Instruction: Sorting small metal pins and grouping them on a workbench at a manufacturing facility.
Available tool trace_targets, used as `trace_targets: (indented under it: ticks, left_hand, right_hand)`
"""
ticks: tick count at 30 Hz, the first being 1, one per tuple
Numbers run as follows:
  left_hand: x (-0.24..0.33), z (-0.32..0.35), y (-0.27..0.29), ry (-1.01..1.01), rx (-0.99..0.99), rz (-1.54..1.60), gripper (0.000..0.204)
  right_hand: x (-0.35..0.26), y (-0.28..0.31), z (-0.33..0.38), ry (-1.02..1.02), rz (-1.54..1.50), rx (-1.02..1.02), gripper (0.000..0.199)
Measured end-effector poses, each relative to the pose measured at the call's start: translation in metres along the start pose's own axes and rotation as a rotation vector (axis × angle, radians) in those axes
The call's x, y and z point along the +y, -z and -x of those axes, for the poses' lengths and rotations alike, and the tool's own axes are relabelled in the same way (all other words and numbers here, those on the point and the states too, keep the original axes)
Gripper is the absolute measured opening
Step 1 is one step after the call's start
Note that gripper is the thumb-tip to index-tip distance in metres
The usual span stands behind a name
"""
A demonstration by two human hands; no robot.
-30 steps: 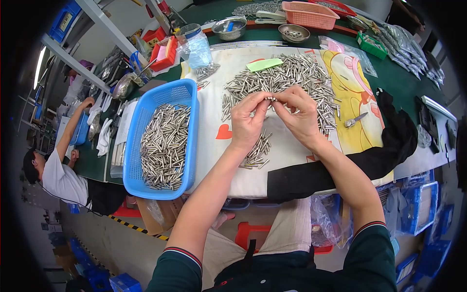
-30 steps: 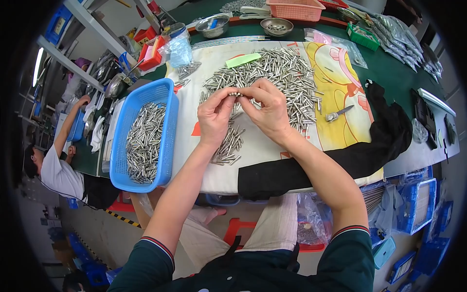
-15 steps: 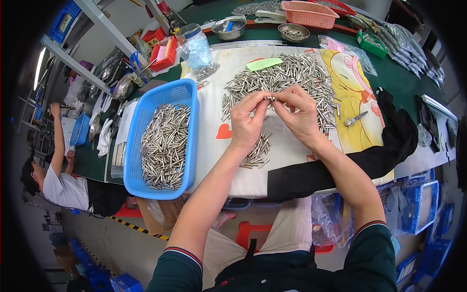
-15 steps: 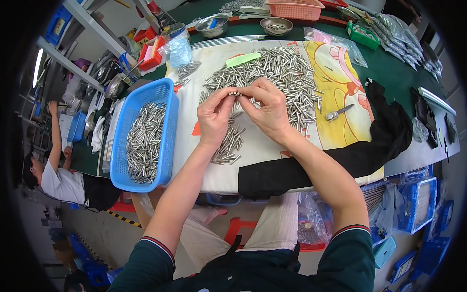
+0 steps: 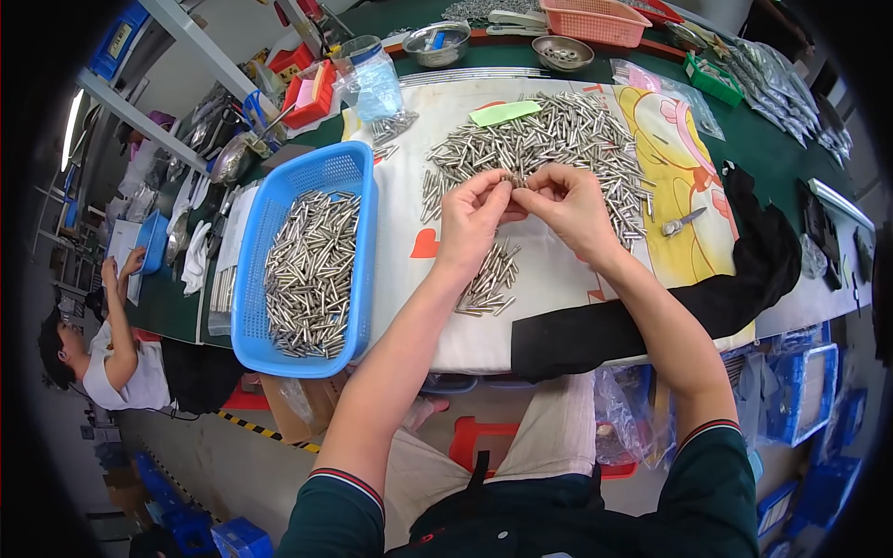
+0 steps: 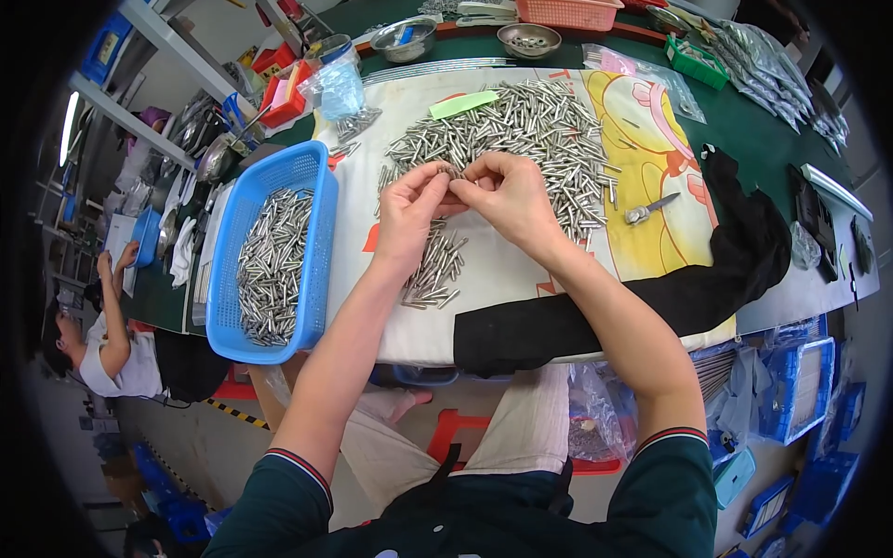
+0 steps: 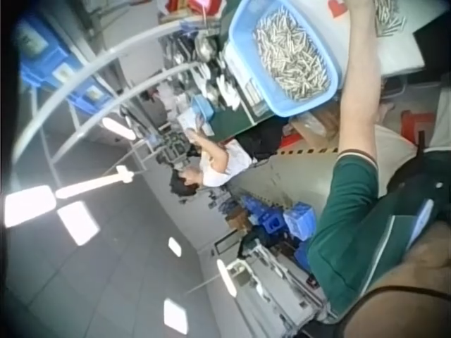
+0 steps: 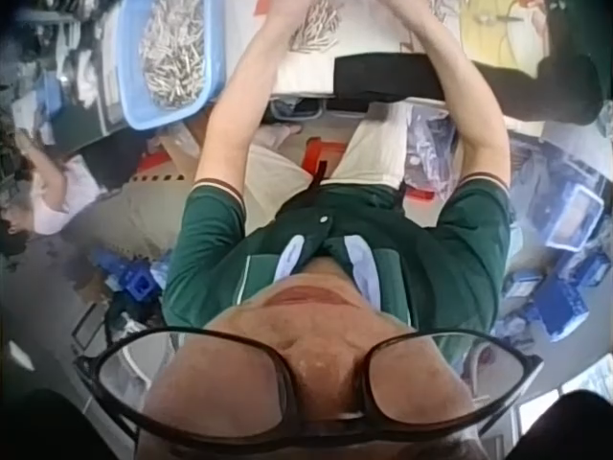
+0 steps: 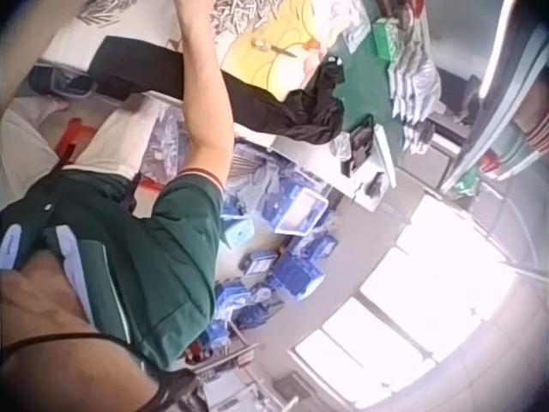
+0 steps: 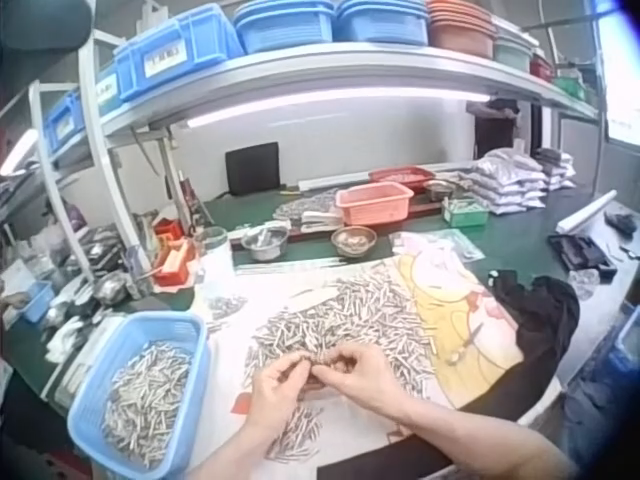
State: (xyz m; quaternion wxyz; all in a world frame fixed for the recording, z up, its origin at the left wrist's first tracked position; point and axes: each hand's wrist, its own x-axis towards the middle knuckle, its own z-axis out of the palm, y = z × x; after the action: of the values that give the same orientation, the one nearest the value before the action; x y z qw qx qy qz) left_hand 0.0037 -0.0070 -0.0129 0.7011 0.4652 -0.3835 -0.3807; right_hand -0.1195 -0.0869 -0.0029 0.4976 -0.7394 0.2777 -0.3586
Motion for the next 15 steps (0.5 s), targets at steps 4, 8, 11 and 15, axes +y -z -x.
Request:
trace_targets:
  ticks: [4,8,11,15]
  left_hand:
    - [0.001,-0.0004,0.0046,0.12,-0.034,0.041,0.02]
    - [0.0009,-0.0008,0.0095,0.242,-0.08,0.117,0.015]
    - [0.0035,-0.0014,0.0062,0.289,-0.081,0.154,0.015]
    - [0.0043,-0.0009,0.0062,0.256,-0.068,0.046,0.014]
  right_hand:
    - [0.0034,0.0007,-0.0036,-0.066,-0.007,-0.035,0.017]
    - [0.0055,0.0022,-0.0051,-0.059,0.013,-0.054,0.021]
    - [0.0046,0.0057,-0.0037,-0.086,-0.035,-0.051,0.018]
    - [-0.004,0.0073,-0.0026,-0.132,-0.054,-0.106,0.014]
